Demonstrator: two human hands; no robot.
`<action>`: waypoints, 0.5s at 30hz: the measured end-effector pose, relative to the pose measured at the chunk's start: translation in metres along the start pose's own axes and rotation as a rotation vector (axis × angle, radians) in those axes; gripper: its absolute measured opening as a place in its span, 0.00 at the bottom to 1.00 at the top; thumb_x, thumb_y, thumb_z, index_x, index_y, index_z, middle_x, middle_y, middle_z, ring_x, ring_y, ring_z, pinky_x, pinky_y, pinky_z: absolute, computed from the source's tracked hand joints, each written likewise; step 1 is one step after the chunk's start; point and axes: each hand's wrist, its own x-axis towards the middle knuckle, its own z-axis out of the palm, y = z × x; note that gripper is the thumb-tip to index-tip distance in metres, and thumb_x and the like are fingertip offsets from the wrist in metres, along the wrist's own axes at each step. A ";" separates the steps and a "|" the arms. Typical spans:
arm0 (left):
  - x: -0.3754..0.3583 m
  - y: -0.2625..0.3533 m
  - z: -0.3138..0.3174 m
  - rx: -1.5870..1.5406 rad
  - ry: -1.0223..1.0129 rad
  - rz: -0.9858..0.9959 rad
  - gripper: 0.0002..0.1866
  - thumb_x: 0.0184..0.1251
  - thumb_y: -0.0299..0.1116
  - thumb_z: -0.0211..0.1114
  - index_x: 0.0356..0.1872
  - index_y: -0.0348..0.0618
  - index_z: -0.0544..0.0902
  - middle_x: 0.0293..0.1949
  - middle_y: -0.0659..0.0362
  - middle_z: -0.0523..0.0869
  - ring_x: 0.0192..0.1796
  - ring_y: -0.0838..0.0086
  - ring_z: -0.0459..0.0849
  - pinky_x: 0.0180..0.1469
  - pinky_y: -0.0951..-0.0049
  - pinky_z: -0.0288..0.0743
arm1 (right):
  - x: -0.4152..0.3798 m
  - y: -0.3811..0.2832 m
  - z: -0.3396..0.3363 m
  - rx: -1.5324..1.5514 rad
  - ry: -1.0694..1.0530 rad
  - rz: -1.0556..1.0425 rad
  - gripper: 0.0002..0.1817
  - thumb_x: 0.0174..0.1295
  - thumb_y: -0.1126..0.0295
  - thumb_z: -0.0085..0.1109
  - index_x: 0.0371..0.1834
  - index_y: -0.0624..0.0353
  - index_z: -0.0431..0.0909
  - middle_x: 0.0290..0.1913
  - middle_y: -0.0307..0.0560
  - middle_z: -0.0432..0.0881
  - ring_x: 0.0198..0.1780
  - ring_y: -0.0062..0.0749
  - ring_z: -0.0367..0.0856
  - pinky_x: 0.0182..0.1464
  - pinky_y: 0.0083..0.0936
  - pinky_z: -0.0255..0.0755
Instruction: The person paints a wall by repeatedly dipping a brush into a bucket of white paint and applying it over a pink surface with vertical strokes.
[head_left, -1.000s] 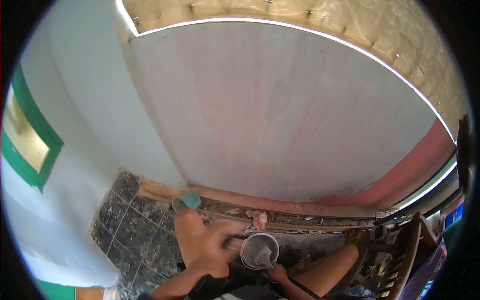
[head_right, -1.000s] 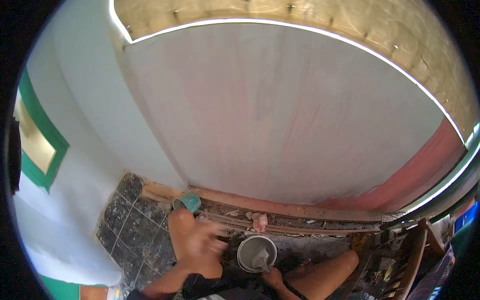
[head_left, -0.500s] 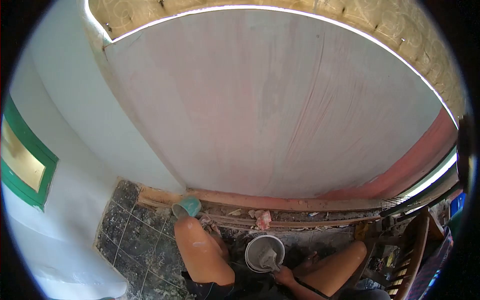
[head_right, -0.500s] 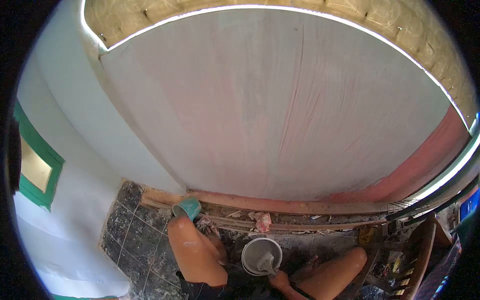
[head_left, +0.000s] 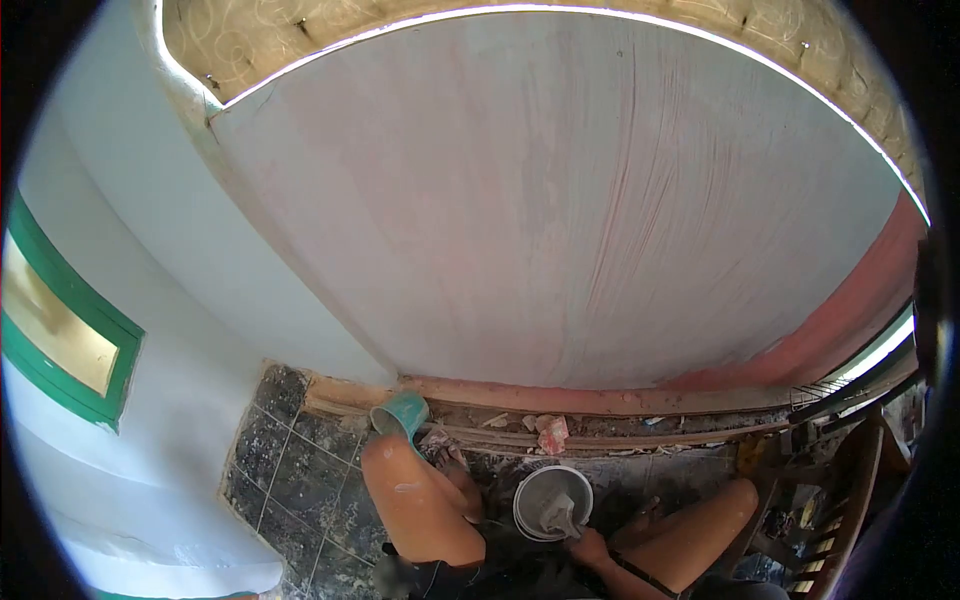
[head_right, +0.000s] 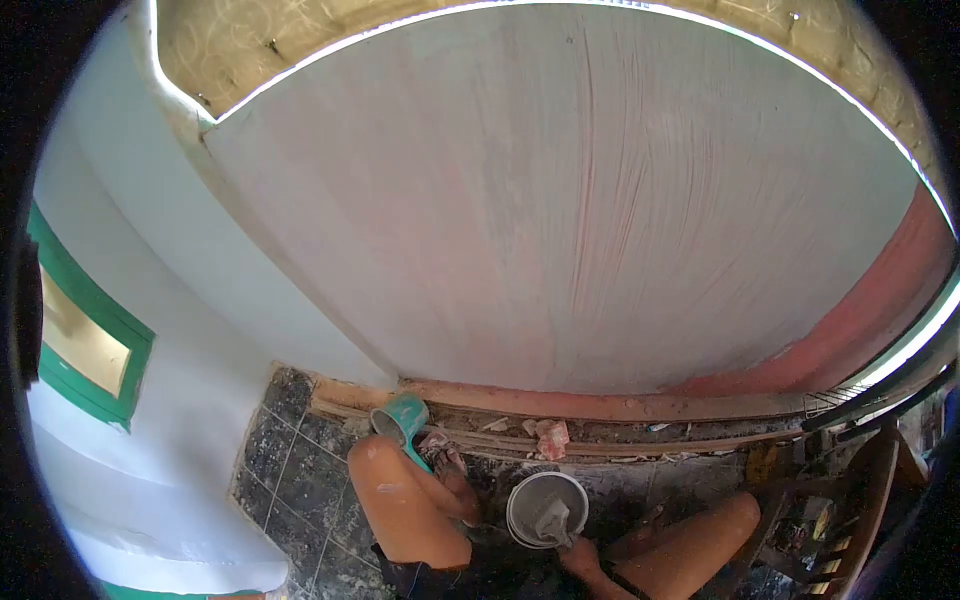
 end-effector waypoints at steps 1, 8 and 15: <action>0.000 0.000 0.000 0.007 -0.006 -0.001 0.17 0.74 0.40 0.53 0.53 0.40 0.80 0.31 0.57 0.83 0.27 0.71 0.78 0.32 0.69 0.72 | -0.003 -0.005 -0.003 -0.022 0.012 0.002 0.25 0.57 0.56 0.57 0.53 0.62 0.79 0.48 0.63 0.82 0.53 0.60 0.79 0.55 0.47 0.73; 0.003 -0.008 0.006 0.016 -0.053 0.036 0.17 0.74 0.42 0.54 0.51 0.41 0.82 0.32 0.57 0.85 0.27 0.71 0.80 0.33 0.69 0.73 | -0.012 -0.015 -0.013 0.065 0.072 0.075 0.23 0.54 0.59 0.61 0.51 0.61 0.80 0.45 0.64 0.83 0.51 0.58 0.80 0.53 0.45 0.74; 0.014 -0.028 0.003 0.109 -0.195 0.047 0.18 0.74 0.44 0.54 0.48 0.42 0.83 0.32 0.56 0.86 0.28 0.70 0.81 0.34 0.69 0.74 | -0.034 -0.046 -0.029 0.073 0.092 0.025 0.21 0.55 0.59 0.60 0.48 0.62 0.81 0.43 0.66 0.83 0.51 0.60 0.80 0.52 0.44 0.74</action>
